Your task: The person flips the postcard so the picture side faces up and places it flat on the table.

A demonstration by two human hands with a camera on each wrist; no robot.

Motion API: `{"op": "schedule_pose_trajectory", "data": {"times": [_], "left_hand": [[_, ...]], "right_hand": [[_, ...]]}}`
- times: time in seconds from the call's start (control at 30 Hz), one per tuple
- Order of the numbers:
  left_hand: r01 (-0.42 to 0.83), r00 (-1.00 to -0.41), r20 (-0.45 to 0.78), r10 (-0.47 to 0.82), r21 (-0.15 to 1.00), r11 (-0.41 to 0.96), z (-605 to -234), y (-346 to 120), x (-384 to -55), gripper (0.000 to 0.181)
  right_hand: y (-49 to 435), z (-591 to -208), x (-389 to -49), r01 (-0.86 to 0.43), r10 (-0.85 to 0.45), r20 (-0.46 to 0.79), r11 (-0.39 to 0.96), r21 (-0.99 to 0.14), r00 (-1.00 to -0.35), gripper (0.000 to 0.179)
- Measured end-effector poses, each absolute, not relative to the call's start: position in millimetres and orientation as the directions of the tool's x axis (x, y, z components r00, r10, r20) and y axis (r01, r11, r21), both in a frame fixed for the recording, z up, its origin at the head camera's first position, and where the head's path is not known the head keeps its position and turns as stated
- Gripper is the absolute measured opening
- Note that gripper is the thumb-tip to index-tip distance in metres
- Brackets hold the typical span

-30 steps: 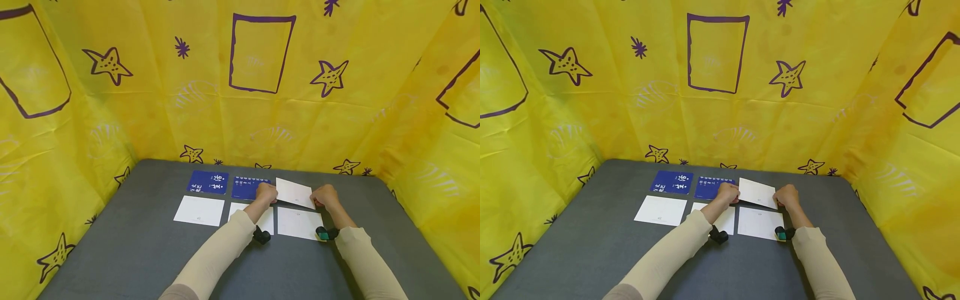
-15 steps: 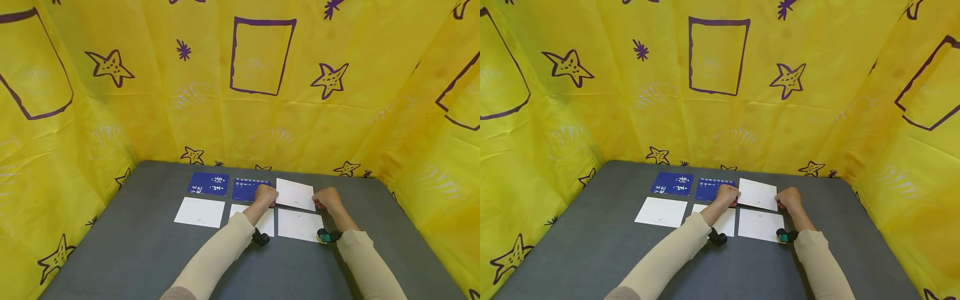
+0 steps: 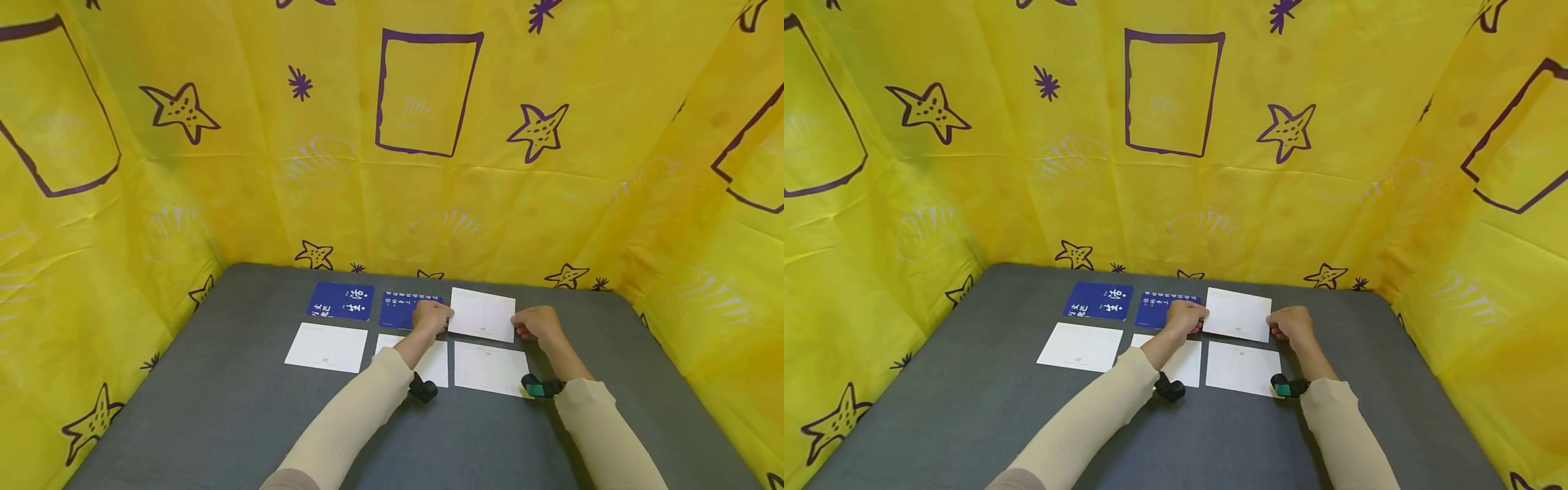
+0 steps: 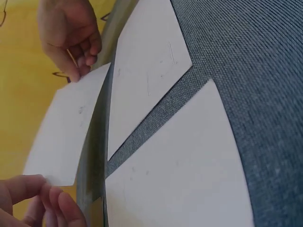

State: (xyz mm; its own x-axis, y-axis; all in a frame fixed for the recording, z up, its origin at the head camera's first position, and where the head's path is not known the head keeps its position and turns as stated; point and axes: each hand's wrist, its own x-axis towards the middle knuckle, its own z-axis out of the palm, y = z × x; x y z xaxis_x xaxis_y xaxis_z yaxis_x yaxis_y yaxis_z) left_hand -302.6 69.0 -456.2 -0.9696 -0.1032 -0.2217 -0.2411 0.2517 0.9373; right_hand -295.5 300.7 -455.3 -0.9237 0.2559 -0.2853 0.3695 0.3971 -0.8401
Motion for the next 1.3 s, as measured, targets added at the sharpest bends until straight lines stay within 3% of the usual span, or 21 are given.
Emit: {"op": "schedule_pose_trajectory", "data": {"times": [0.23,0.5,0.73,1.0,1.17,1.3], "left_hand": [[-0.143,-0.987,-0.122,-0.104,0.965,0.219,-456,64,-302,0.008],[-0.111,-0.993,-0.104,-0.052,0.982,0.150,-456,62,-305,0.013],[-0.085,-0.996,-0.081,-0.042,0.991,0.105,-453,61,-304,0.015],[-0.150,-0.988,-0.151,-0.025,0.988,-0.043,-455,60,-306,0.026],[-0.235,-0.970,-0.241,-0.007,0.953,-0.189,-456,58,-310,0.024],[-0.262,-0.963,-0.269,-0.002,0.941,-0.212,-456,57,-310,0.023]], "right_hand": [[302,-451,-292,0.279,0.182,-0.239,0.246,-0.928,-0.954,0.033],[310,-446,-288,0.210,0.130,-0.197,0.091,-0.974,-0.972,0.009],[314,-445,-282,0.167,0.080,-0.170,-0.050,-0.985,-0.982,0.027],[313,-446,-280,0.173,0.035,-0.183,-0.189,-0.967,-0.982,0.034],[312,-447,-281,0.211,0.040,-0.225,-0.224,-0.952,-0.973,0.031],[312,-447,-281,0.221,0.038,-0.236,-0.232,-0.947,-0.971,0.030]]}}
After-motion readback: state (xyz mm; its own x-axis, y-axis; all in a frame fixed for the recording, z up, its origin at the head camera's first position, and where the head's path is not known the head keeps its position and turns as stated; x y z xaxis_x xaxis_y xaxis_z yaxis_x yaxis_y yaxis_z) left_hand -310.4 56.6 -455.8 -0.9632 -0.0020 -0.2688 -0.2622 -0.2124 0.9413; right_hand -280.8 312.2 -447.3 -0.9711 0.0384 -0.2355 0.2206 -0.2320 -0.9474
